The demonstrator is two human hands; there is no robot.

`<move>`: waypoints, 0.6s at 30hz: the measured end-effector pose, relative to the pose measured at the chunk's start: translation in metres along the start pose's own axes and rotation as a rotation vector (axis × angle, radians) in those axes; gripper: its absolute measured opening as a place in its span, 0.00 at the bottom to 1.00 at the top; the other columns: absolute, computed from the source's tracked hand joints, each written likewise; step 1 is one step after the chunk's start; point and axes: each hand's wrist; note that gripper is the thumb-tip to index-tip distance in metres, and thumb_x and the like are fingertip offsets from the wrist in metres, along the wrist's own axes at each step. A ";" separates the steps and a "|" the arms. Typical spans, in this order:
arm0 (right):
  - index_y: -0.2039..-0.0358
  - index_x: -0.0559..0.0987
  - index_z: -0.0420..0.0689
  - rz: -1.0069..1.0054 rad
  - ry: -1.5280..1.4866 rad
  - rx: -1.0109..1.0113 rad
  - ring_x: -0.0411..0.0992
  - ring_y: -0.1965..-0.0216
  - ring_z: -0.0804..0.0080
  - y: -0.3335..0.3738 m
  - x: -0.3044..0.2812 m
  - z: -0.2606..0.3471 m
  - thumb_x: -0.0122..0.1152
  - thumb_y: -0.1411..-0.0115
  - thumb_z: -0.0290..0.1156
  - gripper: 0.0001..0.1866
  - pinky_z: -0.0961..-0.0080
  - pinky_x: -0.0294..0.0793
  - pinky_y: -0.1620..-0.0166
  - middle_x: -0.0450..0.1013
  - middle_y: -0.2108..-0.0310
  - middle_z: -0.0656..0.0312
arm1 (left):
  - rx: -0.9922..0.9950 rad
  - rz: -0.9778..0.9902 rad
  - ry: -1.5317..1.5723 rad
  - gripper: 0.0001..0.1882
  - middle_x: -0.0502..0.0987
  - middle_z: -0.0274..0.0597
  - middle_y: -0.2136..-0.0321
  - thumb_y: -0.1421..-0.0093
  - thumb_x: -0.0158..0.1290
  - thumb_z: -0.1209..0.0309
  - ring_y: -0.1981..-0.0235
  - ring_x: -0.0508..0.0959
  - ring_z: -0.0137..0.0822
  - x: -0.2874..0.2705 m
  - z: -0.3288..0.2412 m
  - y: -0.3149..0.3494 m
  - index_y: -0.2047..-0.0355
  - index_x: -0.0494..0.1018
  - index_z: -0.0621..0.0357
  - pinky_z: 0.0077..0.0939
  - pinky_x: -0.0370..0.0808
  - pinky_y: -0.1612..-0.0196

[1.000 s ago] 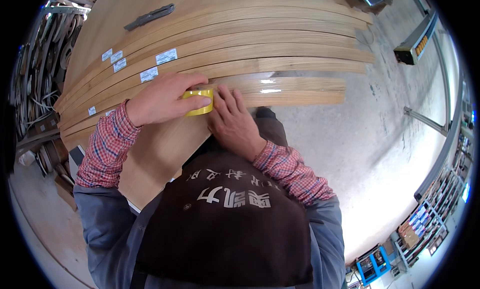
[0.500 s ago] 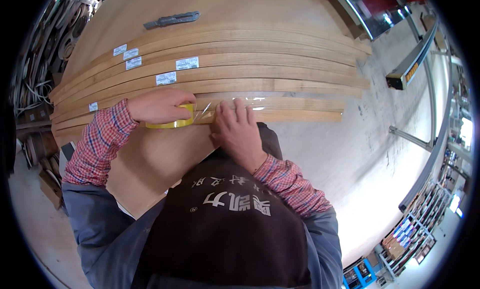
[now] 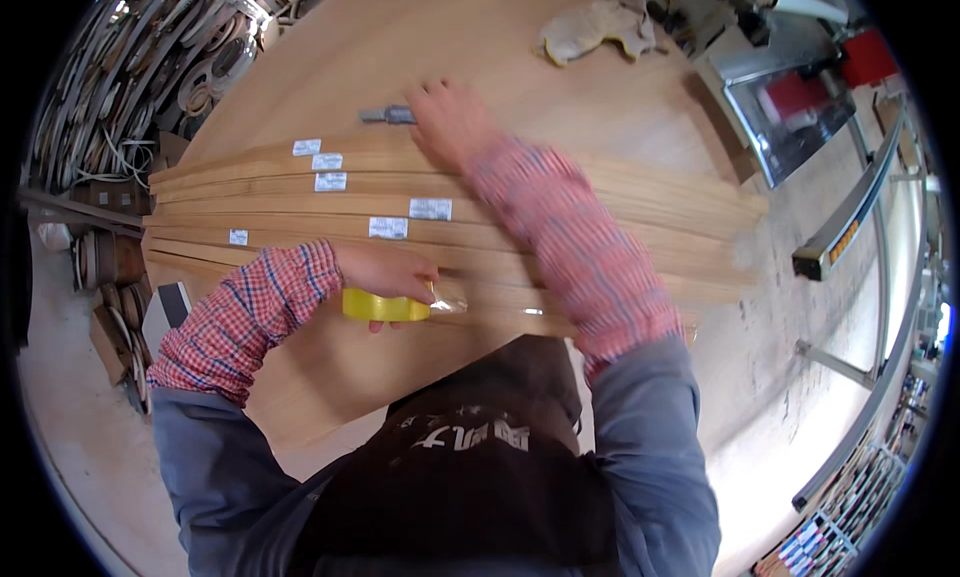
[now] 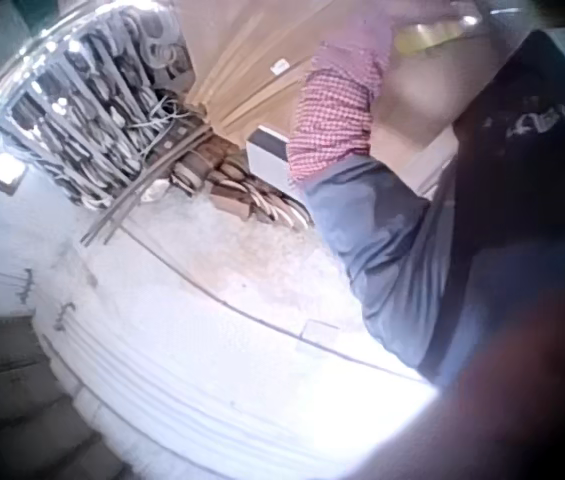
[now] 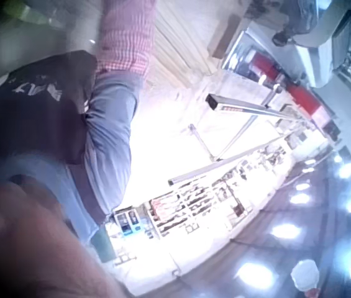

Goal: The person picks up thin wooden planks from a pile on the floor, inspects them, and places them on a workbench. They then use a roll of yellow tape to secure the stacked planks together.

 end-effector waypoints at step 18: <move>0.64 0.73 0.41 0.314 -1.212 0.922 0.67 0.81 0.83 0.242 -0.102 0.065 0.48 0.27 0.31 0.09 0.81 0.67 0.77 0.68 0.79 0.68 | 0.049 0.033 0.083 0.17 0.76 0.46 0.61 0.30 0.49 0.65 0.65 0.82 0.36 -0.002 0.002 0.001 0.45 0.65 0.60 0.35 0.85 0.72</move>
Point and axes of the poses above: each hand's wrist, its own y-axis away from the middle knuckle, its own x-axis out of the palm, z = x × y
